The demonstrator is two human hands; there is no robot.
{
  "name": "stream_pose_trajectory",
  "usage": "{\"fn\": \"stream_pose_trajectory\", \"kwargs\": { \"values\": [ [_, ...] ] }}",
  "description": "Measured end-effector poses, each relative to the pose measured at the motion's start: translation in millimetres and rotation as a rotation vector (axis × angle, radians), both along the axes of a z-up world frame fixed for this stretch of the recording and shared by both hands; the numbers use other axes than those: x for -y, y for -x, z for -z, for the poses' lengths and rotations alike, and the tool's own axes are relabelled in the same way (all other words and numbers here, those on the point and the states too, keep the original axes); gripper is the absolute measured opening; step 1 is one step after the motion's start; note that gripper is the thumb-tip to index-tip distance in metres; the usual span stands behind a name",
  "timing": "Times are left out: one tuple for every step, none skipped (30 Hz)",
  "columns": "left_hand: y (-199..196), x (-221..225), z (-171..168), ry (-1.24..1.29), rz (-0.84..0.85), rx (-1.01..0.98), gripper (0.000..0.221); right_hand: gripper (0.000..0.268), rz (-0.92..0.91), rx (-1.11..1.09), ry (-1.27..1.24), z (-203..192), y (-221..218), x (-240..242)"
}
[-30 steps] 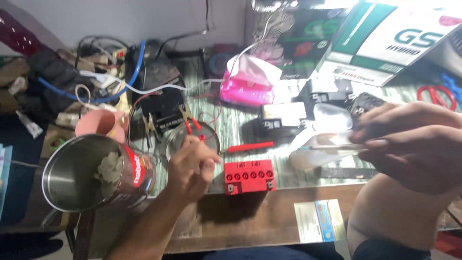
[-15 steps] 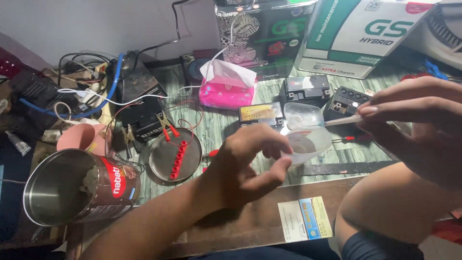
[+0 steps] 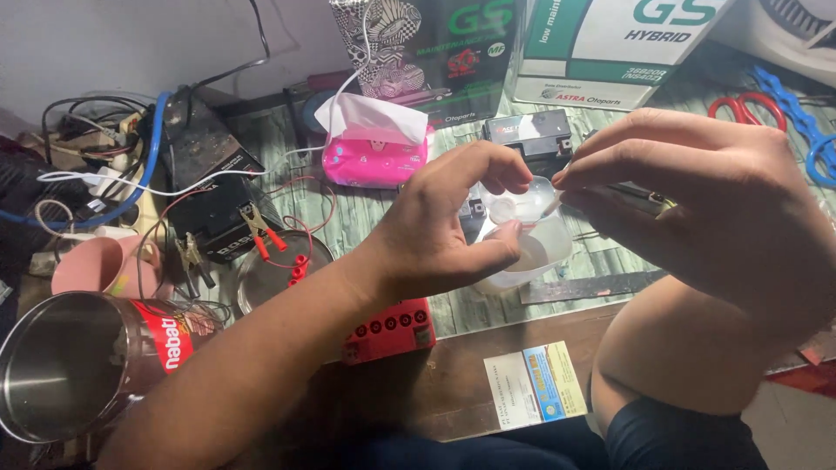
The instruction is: A person is cleaning a red battery casing with a tissue and then using a syringe to refill the individual cells with liquid.
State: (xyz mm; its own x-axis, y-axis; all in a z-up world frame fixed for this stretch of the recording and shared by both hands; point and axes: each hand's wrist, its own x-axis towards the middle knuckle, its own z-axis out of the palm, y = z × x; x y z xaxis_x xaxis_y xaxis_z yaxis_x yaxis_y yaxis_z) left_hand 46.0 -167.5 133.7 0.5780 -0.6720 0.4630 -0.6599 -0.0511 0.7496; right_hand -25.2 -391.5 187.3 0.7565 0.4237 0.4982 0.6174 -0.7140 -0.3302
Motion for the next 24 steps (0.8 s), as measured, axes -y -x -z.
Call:
{"fn": "stream_pose_trajectory", "kwargs": {
  "values": [
    [0,1,1,-0.001,0.004,-0.005,0.03,0.007,0.004,-0.005,-0.001,0,-1,-1],
    [-1,1,2,-0.018,0.005,-0.012,0.031,0.006,-0.013,-0.024,0.017,-1,-2,-2],
    [-2,1,3,-0.035,0.005,-0.02,0.033,0.005,-0.031,-0.043,0.036,-1,-4,-4],
    [-3,3,5,-0.038,0.006,-0.024,0.033,0.005,-0.03,-0.047,0.033,2,-4,-4],
    [-5,4,8,-0.03,0.03,-0.023,0.033,0.005,0.007,-0.114,0.046,4,-6,-3],
    [-6,6,11,-0.017,0.054,-0.022,0.033,0.004,0.044,-0.181,0.062,6,-6,-3],
    [-7,7,14,-0.016,0.056,-0.028,0.033,0.004,0.045,-0.186,0.063,10,-8,-3],
    [-8,10,17,-0.004,0.074,-0.049,0.036,0.003,0.039,-0.212,0.096,13,-9,-1],
    [-10,12,19,0.008,0.092,-0.07,0.039,0.004,0.032,-0.237,0.129,16,-11,1],
    [-10,14,23,0.01,0.095,-0.072,0.039,0.004,0.035,-0.239,0.131,17,-11,0],
    [-10,15,26,-0.008,0.081,-0.063,0.04,0.006,0.03,-0.267,0.119,19,-12,0],
    [-11,17,29,-0.029,0.067,-0.059,0.042,0.007,0.023,-0.299,0.105,20,-13,-1],
    [-11,18,31,-0.029,0.07,-0.066,0.042,0.007,0.026,-0.307,0.104,20,-14,0],
    [-12,19,33,-0.025,0.068,-0.047,0.042,0.008,0.039,-0.352,0.113,21,-15,1],
    [-13,21,35,-0.021,0.066,-0.027,0.043,0.01,0.053,-0.398,0.122,22,-16,2],
    [-12,21,35,-0.022,0.07,-0.031,0.043,0.01,0.056,-0.401,0.121,24,-17,2],
    [-11,21,36,-0.077,0.036,-0.017,0.042,0.008,0.074,-0.415,0.149,27,-17,3],
    [-10,20,36,-0.132,0.002,-0.005,0.04,0.011,0.091,-0.429,0.177,29,-18,4],
    [-11,20,36,-0.133,0.005,-0.008,0.04,0.011,0.093,-0.433,0.176,29,-18,4],
    [-11,20,36,-0.153,-0.015,-0.014,0.042,0.009,0.101,-0.472,0.194,29,-19,4],
    [-12,19,36,-0.173,-0.034,-0.02,0.045,0.007,0.109,-0.512,0.212,29,-20,4],
    [-12,19,37,-0.175,-0.031,-0.02,0.045,0.007,0.111,-0.512,0.21,32,-21,4],
    [-12,18,37,-0.168,-0.037,-0.027,0.045,0.008,0.104,-0.485,0.221,34,-21,4],
    [-12,18,37,-0.16,-0.043,-0.033,0.045,0.01,0.098,-0.457,0.232,36,-22,5]
  ]
}}
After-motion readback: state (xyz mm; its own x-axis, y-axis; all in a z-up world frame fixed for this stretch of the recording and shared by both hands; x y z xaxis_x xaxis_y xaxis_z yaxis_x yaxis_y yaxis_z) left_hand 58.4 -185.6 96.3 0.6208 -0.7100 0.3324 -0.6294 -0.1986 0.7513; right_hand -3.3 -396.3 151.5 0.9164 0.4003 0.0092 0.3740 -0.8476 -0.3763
